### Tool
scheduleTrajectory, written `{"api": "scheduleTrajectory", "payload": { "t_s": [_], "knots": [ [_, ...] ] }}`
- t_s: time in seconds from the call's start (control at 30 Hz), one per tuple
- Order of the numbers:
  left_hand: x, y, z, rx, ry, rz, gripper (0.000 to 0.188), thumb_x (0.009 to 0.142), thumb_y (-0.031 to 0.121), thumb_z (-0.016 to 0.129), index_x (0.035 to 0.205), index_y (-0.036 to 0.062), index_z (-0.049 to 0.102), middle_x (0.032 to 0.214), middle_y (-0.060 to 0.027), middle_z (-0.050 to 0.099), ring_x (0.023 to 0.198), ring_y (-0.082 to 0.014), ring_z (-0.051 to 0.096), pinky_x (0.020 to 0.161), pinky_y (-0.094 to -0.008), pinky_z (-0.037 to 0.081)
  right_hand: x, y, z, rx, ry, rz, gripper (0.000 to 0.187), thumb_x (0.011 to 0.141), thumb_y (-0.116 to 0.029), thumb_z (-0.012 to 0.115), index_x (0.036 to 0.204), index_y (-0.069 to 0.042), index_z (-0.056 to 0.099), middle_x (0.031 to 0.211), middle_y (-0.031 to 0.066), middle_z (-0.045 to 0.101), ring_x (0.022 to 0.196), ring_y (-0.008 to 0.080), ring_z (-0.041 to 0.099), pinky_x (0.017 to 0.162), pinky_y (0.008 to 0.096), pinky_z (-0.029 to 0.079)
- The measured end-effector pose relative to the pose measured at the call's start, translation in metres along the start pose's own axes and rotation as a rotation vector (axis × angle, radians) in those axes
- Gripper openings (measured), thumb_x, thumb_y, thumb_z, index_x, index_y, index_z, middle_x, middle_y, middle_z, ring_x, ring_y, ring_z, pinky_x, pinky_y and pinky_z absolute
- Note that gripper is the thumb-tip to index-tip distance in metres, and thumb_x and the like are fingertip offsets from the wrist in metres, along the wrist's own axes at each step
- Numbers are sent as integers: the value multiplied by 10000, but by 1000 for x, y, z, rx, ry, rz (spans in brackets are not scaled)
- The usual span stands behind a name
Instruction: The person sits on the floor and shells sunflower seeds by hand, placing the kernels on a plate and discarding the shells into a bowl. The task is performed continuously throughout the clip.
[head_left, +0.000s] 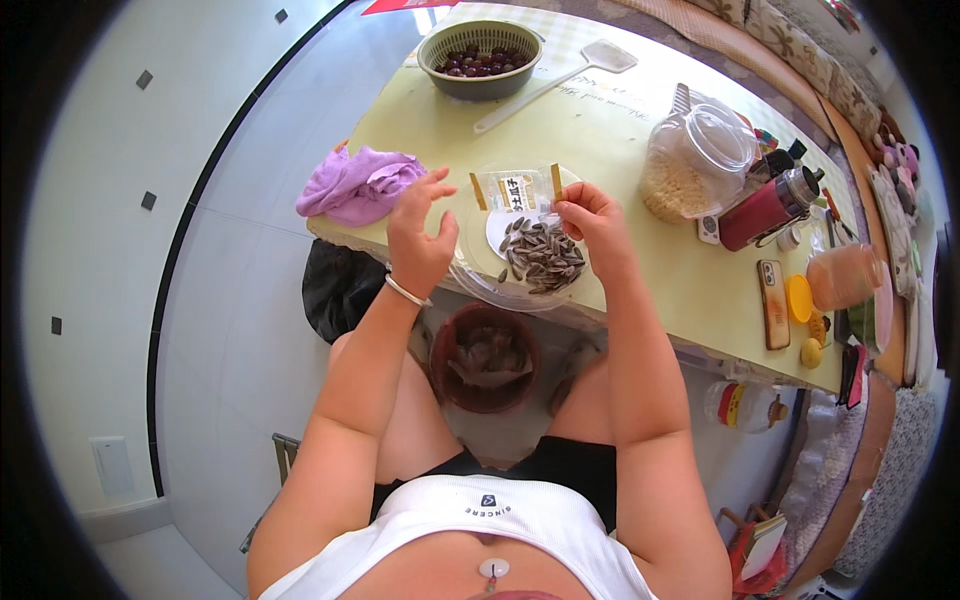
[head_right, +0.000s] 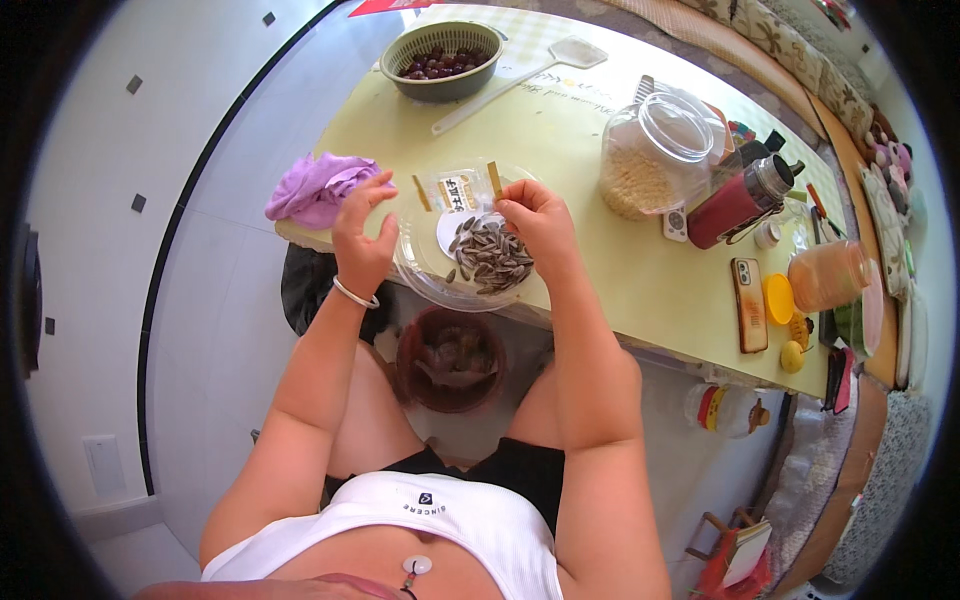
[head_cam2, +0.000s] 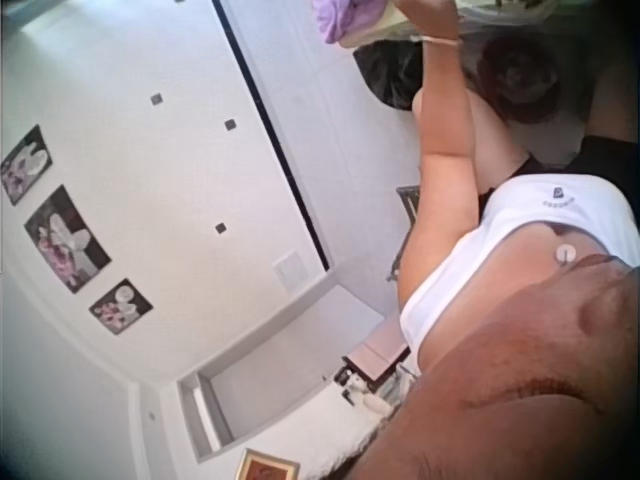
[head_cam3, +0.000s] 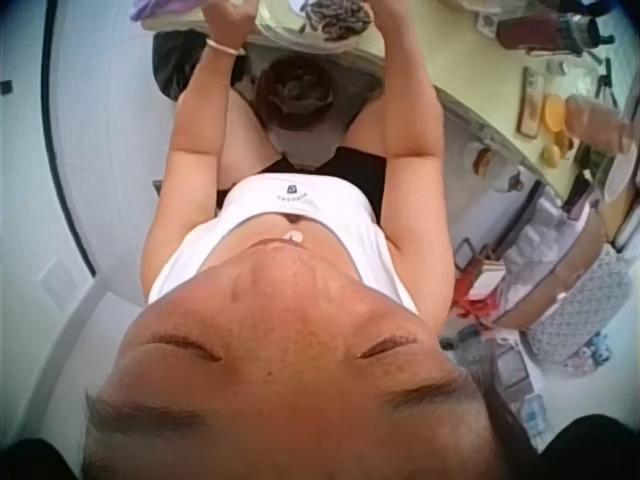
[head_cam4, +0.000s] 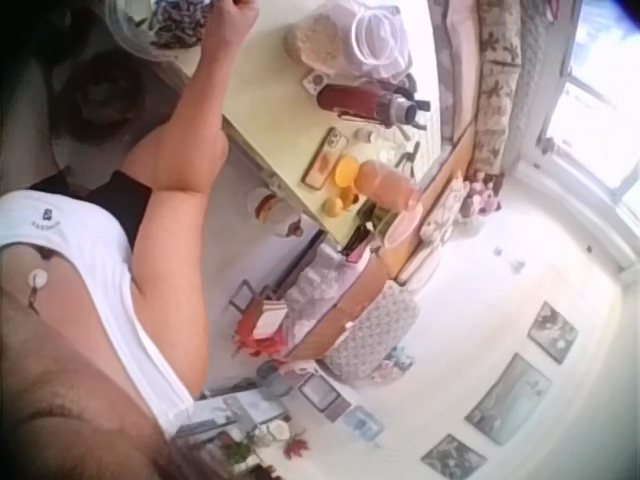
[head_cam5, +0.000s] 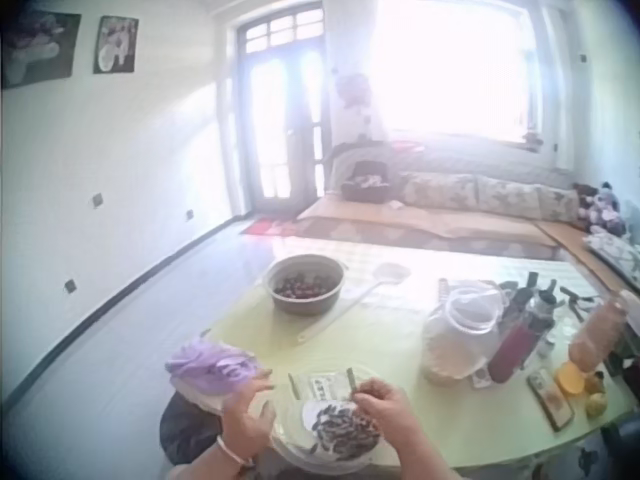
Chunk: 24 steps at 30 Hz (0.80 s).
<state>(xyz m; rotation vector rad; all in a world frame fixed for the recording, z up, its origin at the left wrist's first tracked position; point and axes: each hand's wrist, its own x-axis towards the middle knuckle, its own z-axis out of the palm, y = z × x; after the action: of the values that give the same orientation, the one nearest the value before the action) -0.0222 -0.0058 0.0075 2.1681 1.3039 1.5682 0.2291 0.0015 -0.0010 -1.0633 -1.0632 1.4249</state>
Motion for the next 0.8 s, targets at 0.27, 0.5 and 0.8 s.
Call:
{"api": "scheduleTrajectory", "payload": {
  "t_s": [0.27,0.5,0.8],
  "knots": [
    [0,-30,-11,13,8,-209,126,751,5,651,875,18,667,1076,-168,695,1030,-310,652,928,-390,497,-76,-38,42,-516,-522,-110,103,818,20,655,911,-19,638,781,25,591,725,104,572,636,262,470],
    [0,-15,-3,-4,-135,-109,137,754,4,683,889,23,687,1053,-124,713,1003,-268,660,936,-359,489,-97,26,91,-1169,-874,-155,142,818,-160,636,920,-70,676,951,137,658,849,351,661,733,453,529],
    [-8,4,4,40,-559,4,121,663,134,776,745,77,707,774,-93,658,881,-295,604,793,-385,487,-75,-18,69,-572,-547,-4,201,817,-140,730,981,-27,698,814,113,697,694,207,653,645,346,520]
  ]
}}
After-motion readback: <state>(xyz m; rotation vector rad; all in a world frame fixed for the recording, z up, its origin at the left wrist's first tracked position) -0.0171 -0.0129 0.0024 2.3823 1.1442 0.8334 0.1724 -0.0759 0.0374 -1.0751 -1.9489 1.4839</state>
